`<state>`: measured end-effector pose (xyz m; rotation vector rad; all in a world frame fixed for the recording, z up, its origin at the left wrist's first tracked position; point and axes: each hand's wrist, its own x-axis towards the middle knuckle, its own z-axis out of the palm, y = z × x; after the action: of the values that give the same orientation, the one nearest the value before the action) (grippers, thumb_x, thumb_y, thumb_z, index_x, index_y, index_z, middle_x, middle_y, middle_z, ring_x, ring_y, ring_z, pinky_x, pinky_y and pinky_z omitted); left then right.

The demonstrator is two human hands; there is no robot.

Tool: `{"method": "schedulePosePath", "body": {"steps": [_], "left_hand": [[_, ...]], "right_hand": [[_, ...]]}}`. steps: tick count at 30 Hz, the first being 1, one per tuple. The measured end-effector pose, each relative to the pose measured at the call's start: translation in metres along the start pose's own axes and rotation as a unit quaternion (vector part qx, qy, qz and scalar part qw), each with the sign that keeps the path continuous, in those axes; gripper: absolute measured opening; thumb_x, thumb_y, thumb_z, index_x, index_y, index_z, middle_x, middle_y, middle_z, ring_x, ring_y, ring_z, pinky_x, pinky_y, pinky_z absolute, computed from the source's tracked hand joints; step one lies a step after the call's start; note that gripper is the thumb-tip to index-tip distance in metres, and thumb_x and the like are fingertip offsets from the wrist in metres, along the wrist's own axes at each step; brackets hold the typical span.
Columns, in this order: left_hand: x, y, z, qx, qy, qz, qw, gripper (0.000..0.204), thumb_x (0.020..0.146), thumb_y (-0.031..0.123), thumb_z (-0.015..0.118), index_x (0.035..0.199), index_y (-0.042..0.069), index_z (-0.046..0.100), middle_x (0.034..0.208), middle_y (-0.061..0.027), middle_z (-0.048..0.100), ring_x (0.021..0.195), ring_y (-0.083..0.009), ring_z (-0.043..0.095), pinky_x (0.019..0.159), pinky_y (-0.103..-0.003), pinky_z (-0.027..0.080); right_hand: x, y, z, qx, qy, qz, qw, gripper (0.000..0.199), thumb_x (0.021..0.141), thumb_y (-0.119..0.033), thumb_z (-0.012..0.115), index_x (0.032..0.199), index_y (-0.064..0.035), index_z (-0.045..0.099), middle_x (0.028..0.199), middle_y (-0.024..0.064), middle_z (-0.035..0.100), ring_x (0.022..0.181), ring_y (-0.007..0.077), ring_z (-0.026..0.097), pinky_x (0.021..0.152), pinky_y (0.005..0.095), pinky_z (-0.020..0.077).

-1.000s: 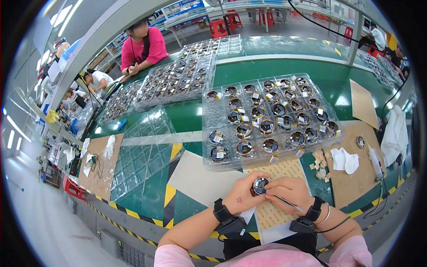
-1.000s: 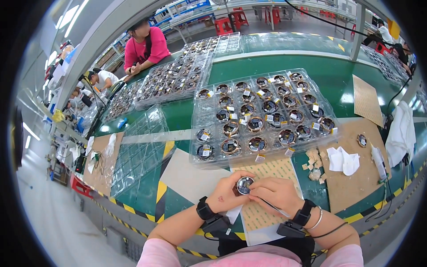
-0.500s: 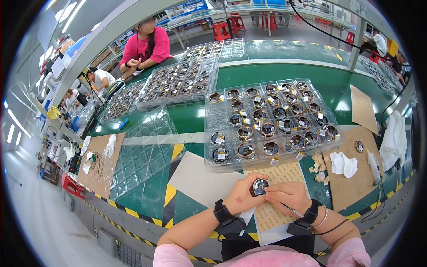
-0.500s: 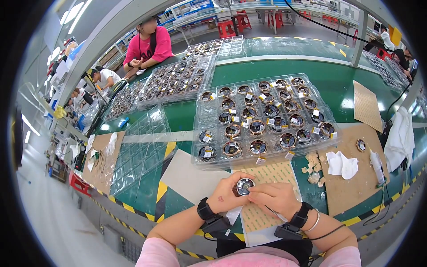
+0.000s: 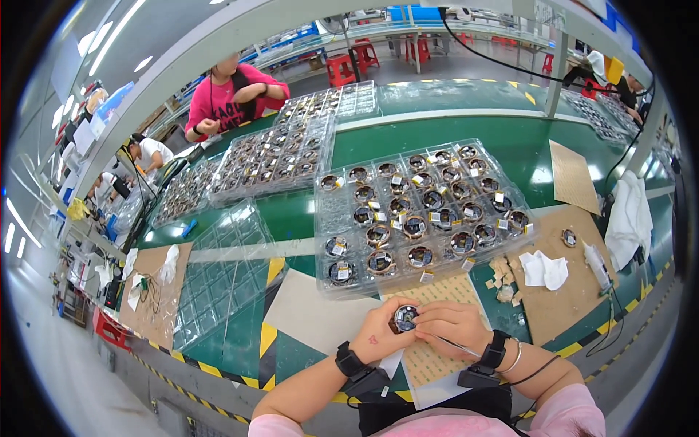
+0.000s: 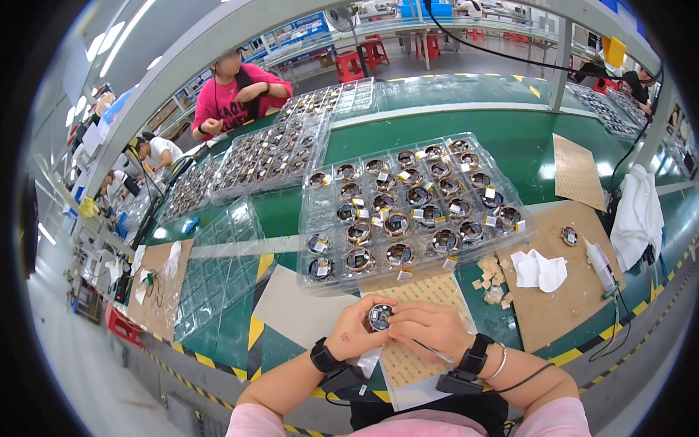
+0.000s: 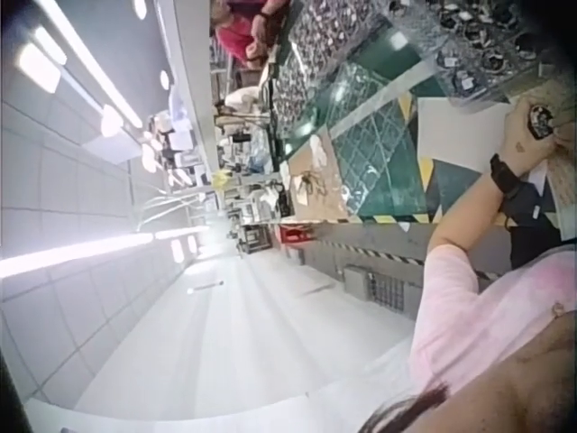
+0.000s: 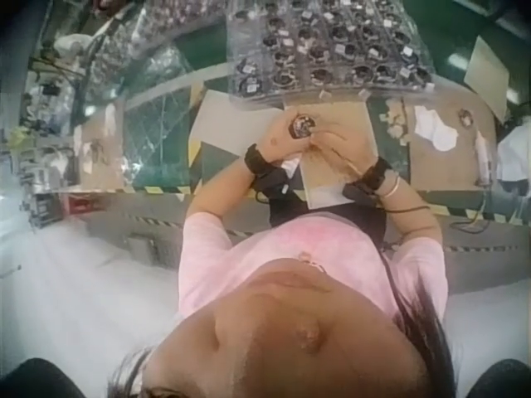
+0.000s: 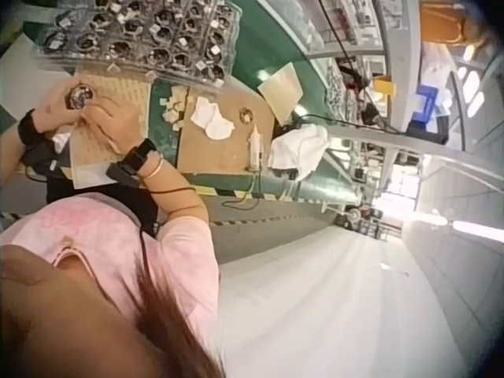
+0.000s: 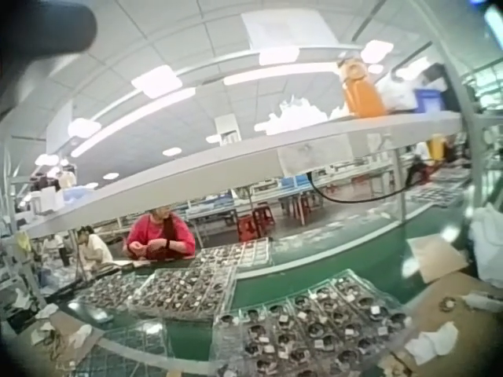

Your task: The person picks up a watch component and uses tweezers to peel a small adhesive piece from a sheet. They apply the adhesive to the watch component, press it down, and then place the watch component back into a plastic tray.

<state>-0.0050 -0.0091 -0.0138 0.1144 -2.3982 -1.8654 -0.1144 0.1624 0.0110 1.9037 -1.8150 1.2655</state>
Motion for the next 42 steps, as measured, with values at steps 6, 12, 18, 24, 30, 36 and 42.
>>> {"method": "schedulePosePath", "body": {"steps": [6,12,18,24,30,36,42], "left_hand": [[-0.001,0.011,0.000,0.016,0.000,0.017,1.000,0.052,0.074,0.009,0.076,0.120,0.004,0.053,0.107,-0.0027,0.061,0.091,-0.0060,0.057,0.074,-0.021,0.049],[-0.003,0.018,-0.001,0.018,-0.008,-0.043,0.999,0.050,0.075,0.010,0.076,0.120,0.004,0.054,0.105,-0.0012,0.061,0.085,-0.0037,0.056,0.070,-0.020,0.048],[-0.004,-0.006,0.002,-0.014,0.004,-0.005,1.000,0.049,0.077,0.010,0.075,0.120,0.004,0.052,0.101,0.0000,0.062,0.077,-0.0017,0.054,0.065,-0.019,0.046],[-0.003,0.006,-0.002,0.006,-0.016,-0.055,0.998,0.049,0.078,0.010,0.074,0.121,0.004,0.051,0.104,-0.0025,0.061,0.080,-0.0037,0.056,0.068,-0.019,0.047],[-0.003,0.003,0.000,0.003,-0.020,-0.011,1.000,0.048,0.079,0.009,0.073,0.122,0.004,0.051,0.104,-0.0034,0.061,0.080,-0.0037,0.057,0.068,-0.019,0.048],[-0.002,-0.001,0.003,-0.013,0.014,0.011,1.000,0.049,0.075,0.016,0.074,0.119,0.007,0.056,0.084,0.0011,0.062,0.062,-0.0019,0.048,0.057,-0.020,0.043],[-0.003,-0.009,0.002,0.004,0.016,0.024,1.000,0.049,0.074,0.017,0.074,0.118,0.007,0.056,0.082,0.0018,0.061,0.061,-0.0019,0.047,0.055,-0.020,0.042]], "right_hand": [[-0.002,-0.004,-0.001,0.028,-0.008,0.030,0.999,0.016,0.076,-0.009,0.072,0.089,-0.0072,0.064,0.094,0.0059,0.067,0.089,0.0240,0.066,0.077,0.0332,0.0550],[0.000,-0.005,-0.002,0.030,-0.010,0.036,0.999,0.015,0.078,-0.008,0.071,0.090,-0.0071,0.063,0.095,0.0063,0.066,0.092,0.0249,0.066,0.078,0.0340,0.0543],[-0.002,-0.004,-0.001,0.055,-0.015,0.042,0.997,0.013,0.079,-0.009,0.070,0.091,-0.0067,0.063,0.095,0.0078,0.066,0.097,0.0268,0.065,0.078,0.0345,0.0540],[-0.005,0.000,0.000,0.077,-0.020,0.053,0.995,0.013,0.080,-0.009,0.069,0.091,-0.0063,0.063,0.095,0.0092,0.066,0.096,0.0277,0.065,0.078,0.0352,0.0539],[-0.004,0.000,0.000,0.089,-0.018,0.063,0.994,0.014,0.079,-0.010,0.070,0.092,-0.0061,0.063,0.095,0.0099,0.065,0.094,0.0286,0.066,0.077,0.0353,0.0536],[-0.002,-0.002,-0.001,0.089,-0.015,0.079,0.993,0.014,0.080,-0.010,0.070,0.092,-0.0062,0.063,0.094,0.0101,0.065,0.093,0.0289,0.066,0.077,0.0355,0.0536],[-0.005,-0.001,0.001,0.083,-0.008,0.061,0.995,0.014,0.080,-0.010,0.069,0.092,-0.0063,0.063,0.093,0.0095,0.066,0.095,0.0278,0.066,0.077,0.0352,0.0539]]}}
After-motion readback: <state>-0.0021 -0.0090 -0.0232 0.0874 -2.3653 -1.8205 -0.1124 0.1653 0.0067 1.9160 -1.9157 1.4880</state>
